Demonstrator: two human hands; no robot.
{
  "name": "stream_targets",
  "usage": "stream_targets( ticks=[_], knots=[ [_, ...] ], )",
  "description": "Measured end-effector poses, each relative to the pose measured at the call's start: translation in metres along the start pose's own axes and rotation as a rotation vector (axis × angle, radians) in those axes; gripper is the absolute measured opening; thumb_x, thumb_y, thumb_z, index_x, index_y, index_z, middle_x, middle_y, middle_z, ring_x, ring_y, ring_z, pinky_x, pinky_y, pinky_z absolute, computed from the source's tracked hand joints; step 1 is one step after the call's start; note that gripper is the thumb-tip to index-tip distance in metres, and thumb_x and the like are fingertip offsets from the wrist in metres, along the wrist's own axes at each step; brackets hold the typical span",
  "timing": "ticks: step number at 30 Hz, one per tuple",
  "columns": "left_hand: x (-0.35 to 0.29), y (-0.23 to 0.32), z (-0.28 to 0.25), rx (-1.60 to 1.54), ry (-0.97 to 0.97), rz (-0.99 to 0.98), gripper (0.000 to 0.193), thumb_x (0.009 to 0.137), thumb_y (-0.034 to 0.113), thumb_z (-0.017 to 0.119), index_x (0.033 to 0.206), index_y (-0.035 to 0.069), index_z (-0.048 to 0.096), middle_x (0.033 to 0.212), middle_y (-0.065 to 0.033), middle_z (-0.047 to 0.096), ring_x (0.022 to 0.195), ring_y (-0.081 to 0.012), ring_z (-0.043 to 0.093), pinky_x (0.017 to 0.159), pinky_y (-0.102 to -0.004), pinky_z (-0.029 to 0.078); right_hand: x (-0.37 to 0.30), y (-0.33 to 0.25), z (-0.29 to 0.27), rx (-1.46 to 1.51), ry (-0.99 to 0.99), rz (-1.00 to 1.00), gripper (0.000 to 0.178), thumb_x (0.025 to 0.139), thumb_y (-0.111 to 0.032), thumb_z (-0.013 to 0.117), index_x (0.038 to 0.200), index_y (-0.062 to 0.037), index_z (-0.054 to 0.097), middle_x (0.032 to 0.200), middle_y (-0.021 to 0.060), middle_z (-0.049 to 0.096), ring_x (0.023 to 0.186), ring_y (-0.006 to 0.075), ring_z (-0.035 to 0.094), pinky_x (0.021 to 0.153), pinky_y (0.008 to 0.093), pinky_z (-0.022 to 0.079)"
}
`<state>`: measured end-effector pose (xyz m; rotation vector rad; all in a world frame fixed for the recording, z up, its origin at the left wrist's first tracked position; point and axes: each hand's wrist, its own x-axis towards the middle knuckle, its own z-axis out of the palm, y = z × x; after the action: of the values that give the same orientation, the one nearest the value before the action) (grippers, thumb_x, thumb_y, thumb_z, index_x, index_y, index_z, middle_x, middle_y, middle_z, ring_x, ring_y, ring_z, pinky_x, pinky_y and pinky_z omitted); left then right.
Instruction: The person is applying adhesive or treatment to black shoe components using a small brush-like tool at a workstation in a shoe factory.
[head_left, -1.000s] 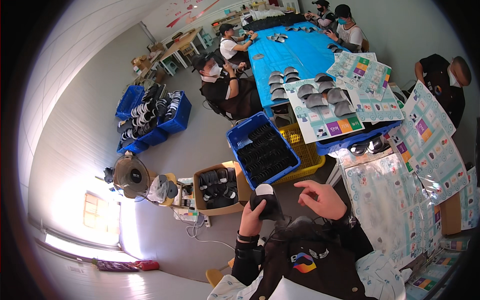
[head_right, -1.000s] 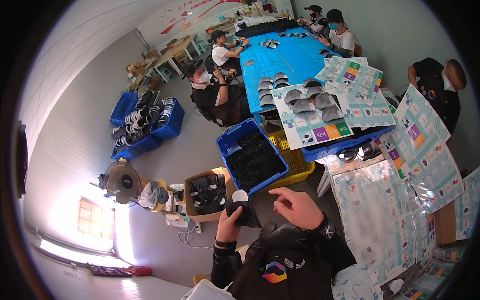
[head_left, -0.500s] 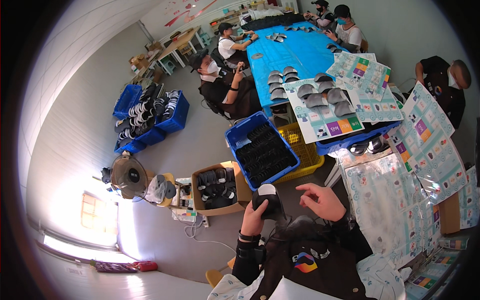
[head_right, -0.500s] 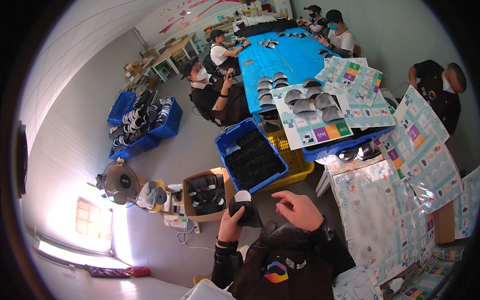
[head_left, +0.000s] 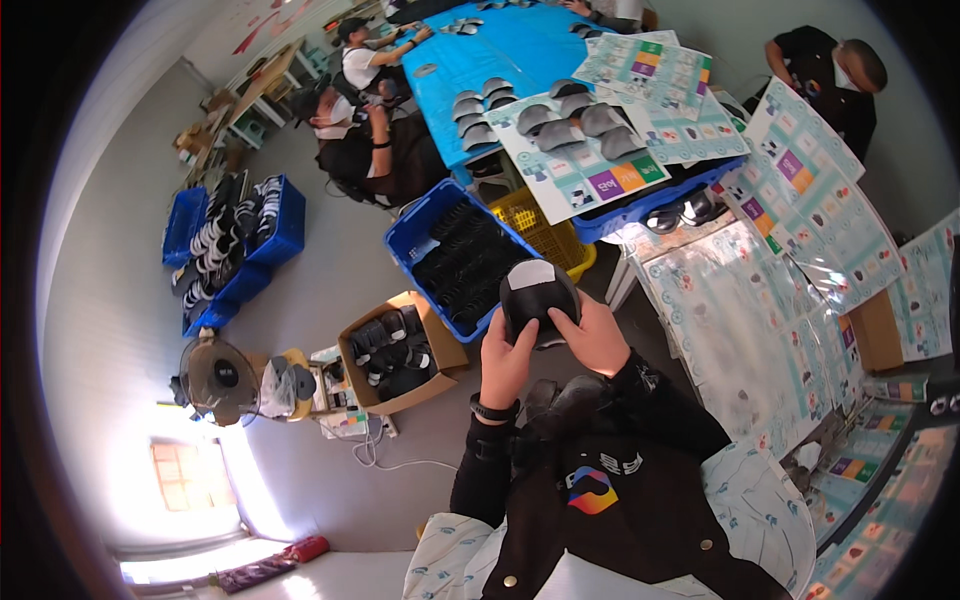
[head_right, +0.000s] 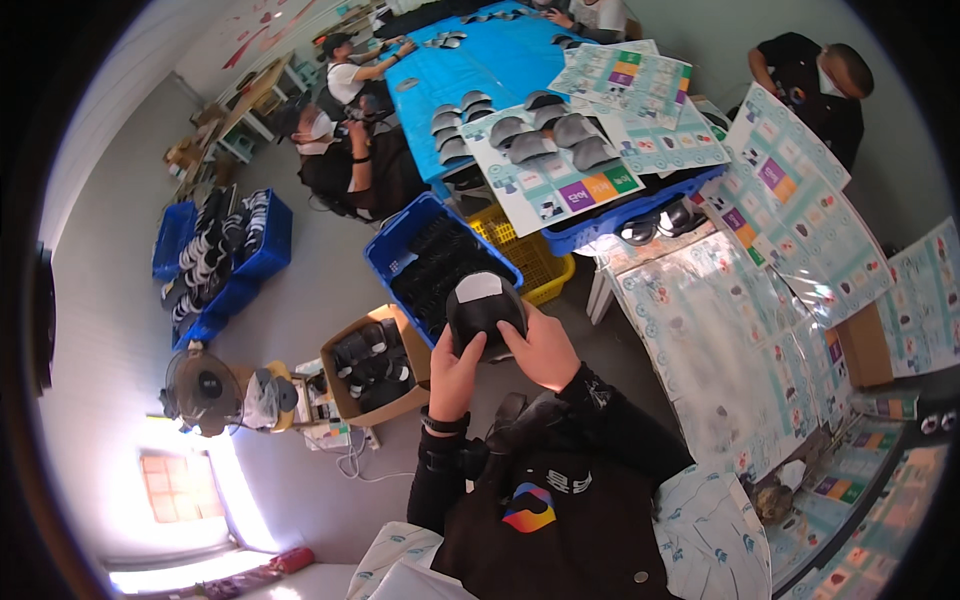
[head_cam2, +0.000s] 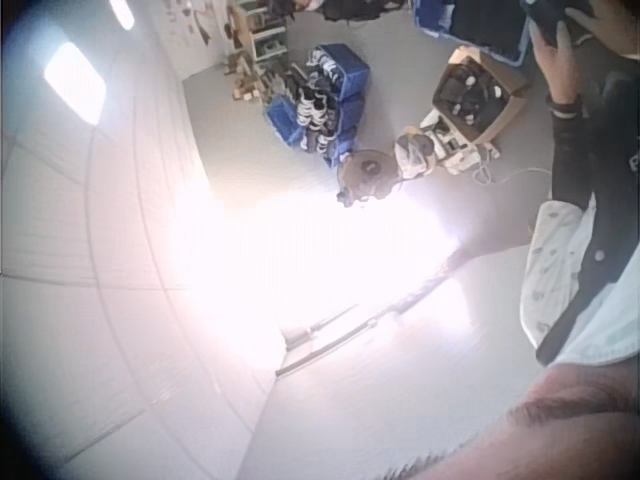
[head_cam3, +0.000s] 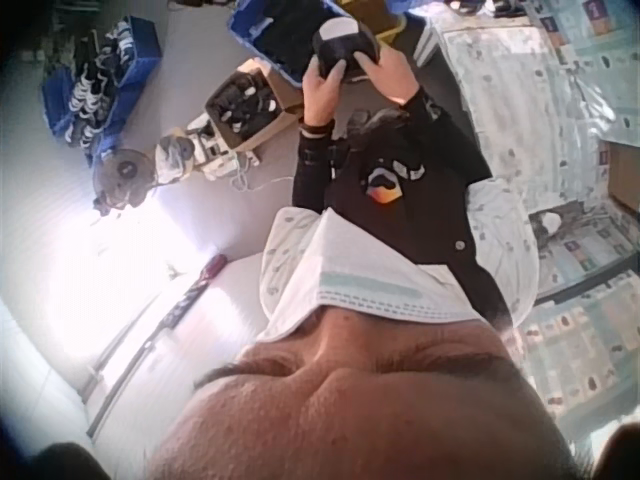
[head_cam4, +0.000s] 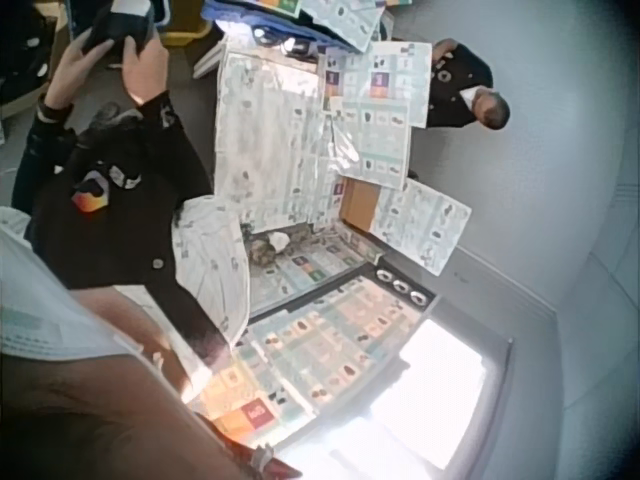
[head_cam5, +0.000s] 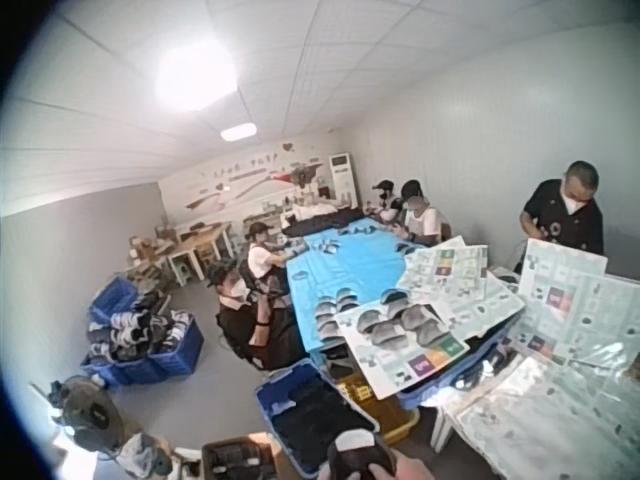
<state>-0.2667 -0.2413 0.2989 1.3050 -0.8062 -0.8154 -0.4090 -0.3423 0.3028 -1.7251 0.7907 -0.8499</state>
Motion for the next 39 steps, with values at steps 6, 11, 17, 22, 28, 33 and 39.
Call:
stream_targets(
  ticks=[6,11,17,22,28,33,39],
  knots=[
    [0.012,-0.008,0.012,0.049,-0.001,0.077,0.028,0.105,0.009,0.064,0.129,-0.004,0.065,0.117,-0.0098,0.074,0.105,-0.0134,0.067,0.092,-0.0301,0.054,-0.004,0.0,-0.002,-0.109,0.082,0.044,0.042,0.099,-0.025,0.066,0.133,0.001,0.062,0.105,0.0313,0.072,0.104,0.0498,0.068,0.084,0.0497,0.056],
    [0.015,-0.013,0.021,0.085,0.0,0.039,0.027,0.104,0.013,0.068,0.125,-0.004,0.067,0.104,-0.006,0.075,0.095,-0.0077,0.064,0.082,-0.0278,0.054,-0.009,-0.005,-0.005,-0.194,0.179,-0.011,0.042,0.101,-0.028,0.066,0.13,0.001,0.063,0.102,0.0317,0.071,0.103,0.052,0.066,0.081,0.0523,0.055],
    [0.015,-0.025,0.022,-0.102,-0.059,0.025,0.027,0.103,0.012,0.069,0.127,-0.002,0.068,0.102,-0.0024,0.074,0.093,-0.0069,0.063,0.082,-0.0269,0.053,-0.016,-0.016,-0.009,-0.215,0.198,-0.033,0.027,0.101,-0.023,0.066,0.114,0.0012,0.063,0.091,0.0301,0.069,0.094,0.0525,0.065,0.072,0.0514,0.053],
    [0.016,-0.033,0.021,-0.031,-0.032,0.078,0.026,0.103,0.012,0.069,0.126,-0.001,0.07,0.107,-0.0062,0.077,0.098,-0.0095,0.066,0.087,-0.0296,0.054,-0.016,-0.024,-0.006,-0.182,0.166,-0.041,0.025,0.1,-0.018,0.067,0.116,0.0007,0.064,0.098,0.0269,0.069,0.098,0.0507,0.065,0.076,0.0469,0.053],
    [0.018,-0.023,0.016,0.118,0.057,0.163,0.027,0.1,0.011,0.071,0.125,0.0,0.071,0.108,-0.0133,0.079,0.098,-0.0156,0.073,0.087,-0.0316,0.055,-0.014,-0.029,0.002,-0.247,0.194,-0.121,0.021,0.099,-0.012,0.067,0.116,0.0002,0.064,0.106,0.0227,0.065,0.101,0.048,0.063,0.082,0.0438,0.053],
    [0.017,-0.017,0.011,0.161,0.108,0.191,0.028,0.098,0.011,0.072,0.124,0.0,0.071,0.107,-0.0177,0.078,0.097,-0.0225,0.076,0.086,-0.0327,0.056,-0.011,-0.029,0.008,-0.222,0.181,-0.179,0.021,0.097,-0.011,0.068,0.115,0.0002,0.064,0.105,0.0225,0.065,0.1,0.0488,0.063,0.08,0.0451,0.052],
    [0.013,-0.018,0.008,0.161,0.105,0.193,0.027,0.098,0.011,0.072,0.123,0.0,0.071,0.107,-0.0172,0.078,0.098,-0.0221,0.076,0.087,-0.0328,0.056,-0.009,-0.023,0.008,-0.205,0.156,-0.2,0.02,0.097,-0.012,0.068,0.113,0.0007,0.065,0.103,0.0227,0.065,0.099,0.0489,0.063,0.079,0.0456,0.052]
  ],
)
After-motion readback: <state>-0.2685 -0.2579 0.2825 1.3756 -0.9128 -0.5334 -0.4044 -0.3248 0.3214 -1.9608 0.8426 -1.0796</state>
